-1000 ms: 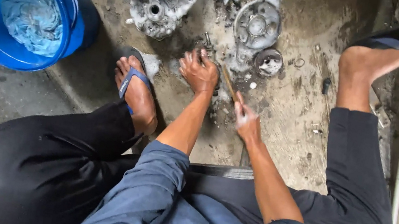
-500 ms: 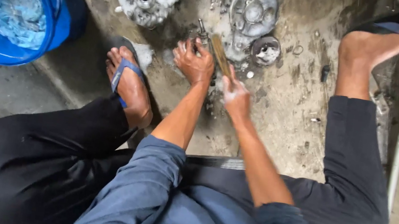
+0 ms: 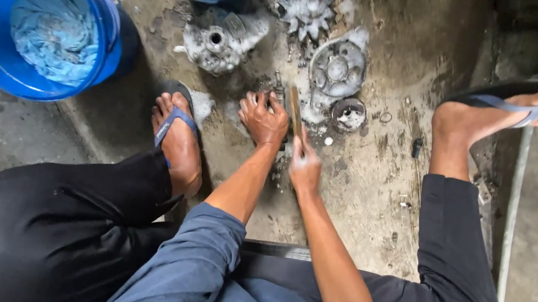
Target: Scrubbing metal casings with a brush and soapy water to remove dirt.
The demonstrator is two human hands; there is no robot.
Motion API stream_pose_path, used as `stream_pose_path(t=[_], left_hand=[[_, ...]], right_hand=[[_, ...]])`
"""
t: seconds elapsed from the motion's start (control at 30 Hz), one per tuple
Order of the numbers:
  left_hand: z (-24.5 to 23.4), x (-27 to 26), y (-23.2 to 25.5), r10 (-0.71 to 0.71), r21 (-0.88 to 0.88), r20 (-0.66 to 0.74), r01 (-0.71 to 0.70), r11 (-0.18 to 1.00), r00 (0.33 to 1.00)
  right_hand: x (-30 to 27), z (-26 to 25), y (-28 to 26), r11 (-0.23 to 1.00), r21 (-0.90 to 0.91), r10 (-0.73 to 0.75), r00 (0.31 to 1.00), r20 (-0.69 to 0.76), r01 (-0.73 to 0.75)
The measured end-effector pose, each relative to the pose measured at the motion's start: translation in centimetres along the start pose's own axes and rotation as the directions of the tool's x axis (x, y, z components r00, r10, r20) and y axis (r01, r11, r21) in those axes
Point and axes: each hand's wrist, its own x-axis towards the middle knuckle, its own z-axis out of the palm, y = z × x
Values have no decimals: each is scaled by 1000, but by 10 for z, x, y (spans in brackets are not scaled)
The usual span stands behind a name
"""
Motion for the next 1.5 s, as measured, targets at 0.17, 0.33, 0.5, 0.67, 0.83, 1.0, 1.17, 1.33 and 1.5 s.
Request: stream_pose_path(t=[0.17,0.33,0.5,0.67,0.83,1.0,1.17,1.33,1.5], left_hand=[[9,5,-3,17,-35,-13,-17,999,1000],[-4,2,0,18,-49,-19,-19,999,1000],[-20,14,3,180,-120,155,-162,980,972],[-3,27,-15,489,-181,287,-454,872,824],[-13,5,-38,551,-135,442,-554,821,708],[0,-2,-63,369,8,809,-636,772,458],[27,-18,-84,646,-202,704,-789,580,295],[-11,42,-62,759,-292,641,-878,380,115],[34,32,-63,500,-332,861,-845,418,-91]], right_hand=[[-22,-7,51,998,-49,-46,998,34,48],[20,49,77,883,-348,-279,948,150,315],[-41,14,12,972,-57,230,973,-4,-230],[4,-3,18,994,-110,-4,976,-216,-20],[105,0,-92,901,-50,-425,850,-312,432],[198,8,-227,851,-374,-255,912,321,370],[277,99,-209,499,-612,-497,782,377,613],[302,137,-217,439,-746,-202,864,461,500],[280,49,-240,564,-670,-174,863,475,483]])
